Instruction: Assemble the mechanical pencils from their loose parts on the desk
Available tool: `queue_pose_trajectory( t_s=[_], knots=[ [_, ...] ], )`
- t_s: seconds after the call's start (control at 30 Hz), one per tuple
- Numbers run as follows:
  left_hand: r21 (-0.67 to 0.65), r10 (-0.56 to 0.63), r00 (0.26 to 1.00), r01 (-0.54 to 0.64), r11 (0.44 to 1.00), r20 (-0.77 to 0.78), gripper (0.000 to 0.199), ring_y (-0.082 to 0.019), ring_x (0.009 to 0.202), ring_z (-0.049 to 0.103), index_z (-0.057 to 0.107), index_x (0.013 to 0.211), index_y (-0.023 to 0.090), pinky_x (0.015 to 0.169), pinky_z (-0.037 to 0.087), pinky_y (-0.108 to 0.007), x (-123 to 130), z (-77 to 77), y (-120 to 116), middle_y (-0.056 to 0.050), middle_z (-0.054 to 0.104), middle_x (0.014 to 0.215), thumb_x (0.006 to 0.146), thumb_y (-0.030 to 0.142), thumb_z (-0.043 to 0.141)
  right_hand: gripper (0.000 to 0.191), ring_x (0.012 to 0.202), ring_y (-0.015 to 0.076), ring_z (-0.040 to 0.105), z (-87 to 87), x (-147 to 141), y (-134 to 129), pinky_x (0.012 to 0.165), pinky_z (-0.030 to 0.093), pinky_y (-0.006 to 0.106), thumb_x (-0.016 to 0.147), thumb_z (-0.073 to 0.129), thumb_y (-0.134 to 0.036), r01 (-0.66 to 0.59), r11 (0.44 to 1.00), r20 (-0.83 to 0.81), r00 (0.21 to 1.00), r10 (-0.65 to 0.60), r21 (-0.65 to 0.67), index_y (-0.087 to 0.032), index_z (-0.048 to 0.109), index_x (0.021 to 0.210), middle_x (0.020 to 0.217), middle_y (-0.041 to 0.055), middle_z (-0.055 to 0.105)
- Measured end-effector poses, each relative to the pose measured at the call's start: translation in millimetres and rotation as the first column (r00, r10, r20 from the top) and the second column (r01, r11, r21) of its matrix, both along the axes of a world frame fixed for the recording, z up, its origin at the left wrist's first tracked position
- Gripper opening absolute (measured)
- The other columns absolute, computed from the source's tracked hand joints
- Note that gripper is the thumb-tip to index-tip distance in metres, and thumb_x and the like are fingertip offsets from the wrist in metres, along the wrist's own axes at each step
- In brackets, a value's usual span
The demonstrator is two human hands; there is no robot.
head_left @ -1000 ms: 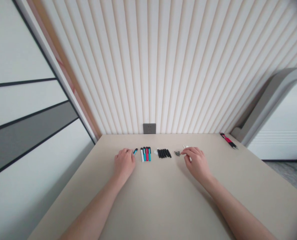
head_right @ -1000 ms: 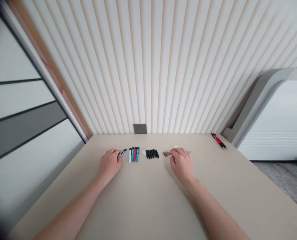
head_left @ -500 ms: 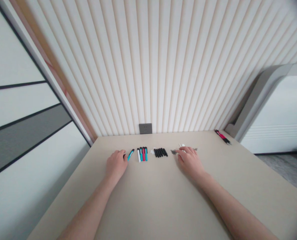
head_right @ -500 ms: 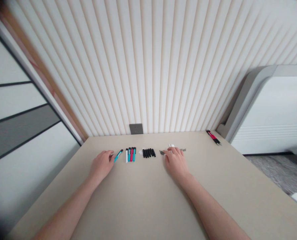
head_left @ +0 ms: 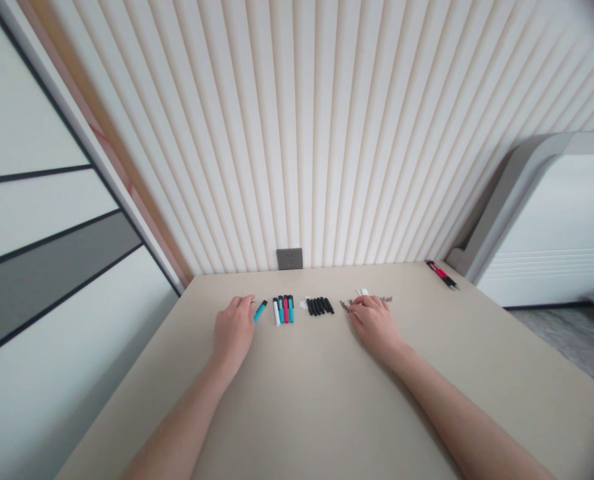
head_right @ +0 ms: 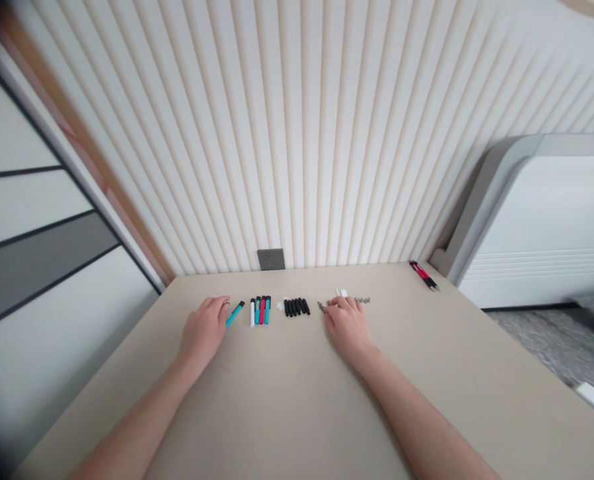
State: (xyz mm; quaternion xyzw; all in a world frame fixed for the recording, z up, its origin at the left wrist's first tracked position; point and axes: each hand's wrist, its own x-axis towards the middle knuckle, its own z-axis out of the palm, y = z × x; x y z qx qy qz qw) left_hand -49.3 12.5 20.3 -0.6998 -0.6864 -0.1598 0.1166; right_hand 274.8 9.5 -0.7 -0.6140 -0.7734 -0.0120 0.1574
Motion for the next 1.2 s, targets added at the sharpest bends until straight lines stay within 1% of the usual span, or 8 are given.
queue_pose_trajectory(
  t_s=[0.17,0.37,0.53,0.67,0.8,0.93,1.03,1.2],
  knots=[
    [0.077,-0.070,0.997,0.068,0.995,0.016,0.027,-0.022,0.086,0.063,0.062,0.106,0.019,0.072,0.043,-0.033,4.6,1.7,-1.9,-0.007,0.065,0.101,0.097,0.023,0.037,0.023,0.100,0.0219,0.053,0.7,-1.2,-0.7,0.088,0.033,0.033,0.093,0.049,-0.026,0.016,1.000,0.025,1.000,-0.016,-0.006,-0.025,0.071,0.100,0.103,0.0062,0.065],
    [0.130,-0.109,0.993,0.101,0.986,0.054,0.021,-0.023,0.086,0.062,0.061,0.098,0.019,0.071,0.044,-0.033,9.7,2.6,-4.6,-0.007,0.064,0.097,0.095,0.022,0.040,0.023,0.100,0.0228,0.053,0.2,0.0,-0.2,0.086,0.032,0.033,0.093,0.049,-0.027,0.033,0.999,0.044,0.999,-0.032,-0.022,-0.024,0.072,0.098,0.102,0.0073,0.065],
    [0.208,-0.171,0.979,0.146,0.967,0.109,0.020,-0.023,0.085,0.063,0.059,0.101,0.018,0.073,0.046,-0.034,9.5,2.6,-3.5,-0.007,0.066,0.096,0.095,0.023,0.041,0.022,0.100,0.0220,0.054,2.2,-0.8,-0.5,0.087,0.031,0.033,0.092,0.050,-0.026,0.020,1.000,0.027,0.999,-0.019,-0.021,-0.026,0.071,0.098,0.101,0.0058,0.066],
    [0.321,-0.282,0.943,0.217,0.922,0.174,0.018,-0.021,0.084,0.063,0.058,0.104,0.018,0.076,0.047,-0.034,13.0,6.4,-6.9,-0.008,0.066,0.097,0.095,0.026,0.044,0.021,0.099,0.0213,0.054,2.6,-0.6,-0.7,0.085,0.031,0.032,0.092,0.051,-0.025,0.028,0.999,0.019,0.999,-0.027,-0.018,-0.026,0.071,0.098,0.102,0.0052,0.066],
    [0.399,-0.469,0.869,0.379,0.835,0.155,0.017,-0.020,0.093,0.062,0.057,0.109,0.019,0.083,0.048,-0.034,25.1,7.4,-16.3,-0.008,0.065,0.101,0.094,0.024,0.049,0.022,0.100,0.0211,0.053,2.7,0.0,-0.6,0.084,0.031,0.032,0.093,0.050,-0.026,0.040,0.999,0.034,0.999,-0.039,-0.025,-0.027,0.071,0.098,0.103,0.0049,0.066],
    [0.438,-0.578,0.805,0.476,0.763,0.133,0.017,-0.019,0.094,0.061,0.056,0.110,0.020,0.087,0.049,-0.034,40.2,2.6,-26.0,-0.007,0.064,0.100,0.093,0.021,0.052,0.022,0.101,0.0209,0.053,3.9,0.3,-0.9,0.084,0.031,0.032,0.093,0.049,-0.027,0.045,0.998,0.040,0.998,-0.044,-0.032,-0.026,0.071,0.098,0.104,0.0051,0.066],
    [0.430,-0.623,0.766,0.514,0.742,0.160,0.020,-0.018,0.095,0.061,0.054,0.113,0.021,0.089,0.050,-0.035,46.4,-2.3,-29.3,-0.007,0.064,0.102,0.093,0.019,0.052,0.023,0.101,0.0210,0.053,4.7,0.2,-1.6,0.084,0.031,0.032,0.093,0.048,-0.027,0.046,0.998,0.041,0.998,-0.044,-0.041,-0.026,0.071,0.099,0.104,0.0055,0.065],
    [0.393,-0.665,0.708,0.555,0.733,0.239,0.019,-0.018,0.097,0.061,0.053,0.112,0.021,0.088,0.051,-0.036,48.4,-7.9,-29.2,-0.008,0.063,0.103,0.093,0.018,0.050,0.024,0.101,0.0218,0.053,5.8,-0.8,-2.5,0.086,0.032,0.033,0.094,0.048,-0.028,0.047,0.998,0.034,0.998,-0.046,-0.041,-0.025,0.071,0.098,0.104,0.0062,0.066]
  ],
)
